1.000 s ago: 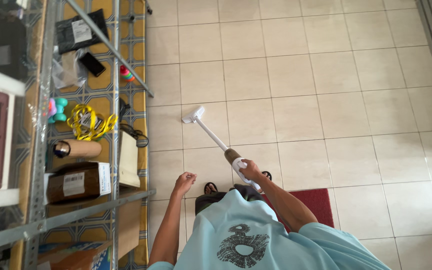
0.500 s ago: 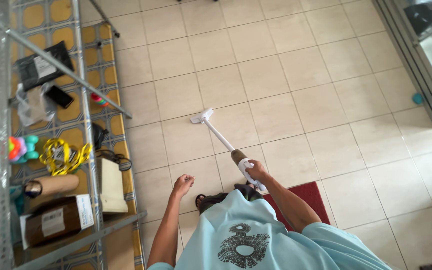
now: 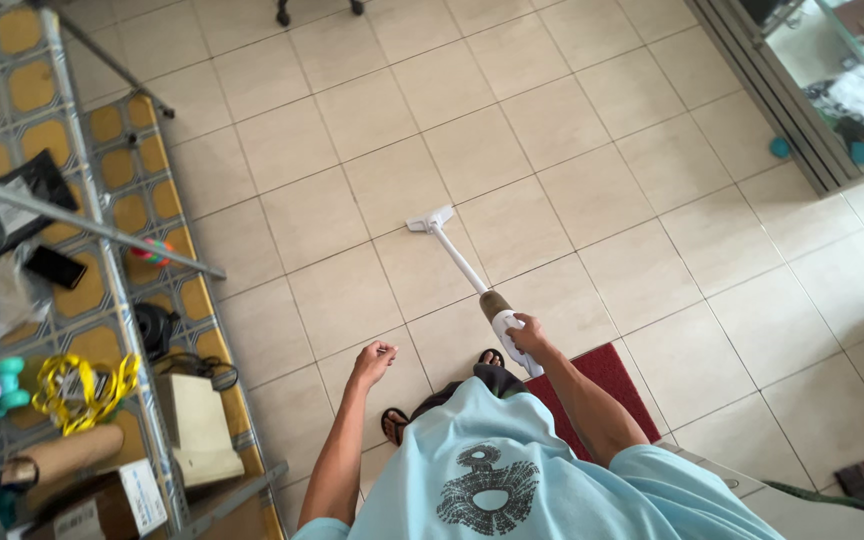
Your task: The person vacuums the tiled floor using a handheld vacuum cleaner.
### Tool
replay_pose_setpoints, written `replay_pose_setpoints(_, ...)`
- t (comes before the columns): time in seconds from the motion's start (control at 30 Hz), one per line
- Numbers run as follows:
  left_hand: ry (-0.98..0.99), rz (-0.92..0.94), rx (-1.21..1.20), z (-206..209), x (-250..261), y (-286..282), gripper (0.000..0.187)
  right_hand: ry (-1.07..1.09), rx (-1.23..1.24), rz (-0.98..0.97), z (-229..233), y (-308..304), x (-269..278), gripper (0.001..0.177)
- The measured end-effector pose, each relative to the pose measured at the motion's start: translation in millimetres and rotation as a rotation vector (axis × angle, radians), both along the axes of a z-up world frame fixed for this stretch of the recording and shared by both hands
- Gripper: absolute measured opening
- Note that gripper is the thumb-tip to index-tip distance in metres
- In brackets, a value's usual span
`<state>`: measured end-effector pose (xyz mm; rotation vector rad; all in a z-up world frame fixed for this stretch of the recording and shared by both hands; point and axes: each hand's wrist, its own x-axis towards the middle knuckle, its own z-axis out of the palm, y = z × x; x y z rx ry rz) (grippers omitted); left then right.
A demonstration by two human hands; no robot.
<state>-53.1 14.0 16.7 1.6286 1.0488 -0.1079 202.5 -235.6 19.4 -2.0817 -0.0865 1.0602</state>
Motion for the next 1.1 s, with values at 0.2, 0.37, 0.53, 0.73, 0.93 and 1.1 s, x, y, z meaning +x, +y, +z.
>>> replay_pose_setpoints(0.2,0.016,-0.039,-0.005,-2,34,-3,0.034,0.043,0.019,-0.147,-2,-17,25,0.062)
replay_pose_setpoints(0.37,0.011,-0.082,-0.007,-4,55,-3,0.033,0.037,0.068,-0.257,-3,-38,49,0.064)
replay_pose_setpoints(0.53,0.013,-0.118,-0.018,-7,77,-7,0.033,0.031,0.091,-0.349,-2,-62,71,0.064)
replay_pose_setpoints(0.73,0.041,-0.176,-0.005,-9,102,-15,0.033,0.030,0.117,-0.464,0,-91,89,0.063)
replay_pose_setpoints(0.93,0.038,-0.201,0.002,-9,123,-18,0.034,0.005,0.065,-0.555,4,-117,105,0.061)
replay_pose_setpoints(1.1,0.037,-0.207,0.015,-8,133,-19,0.034,-0.017,0.051,-0.575,7,-134,118,0.061)
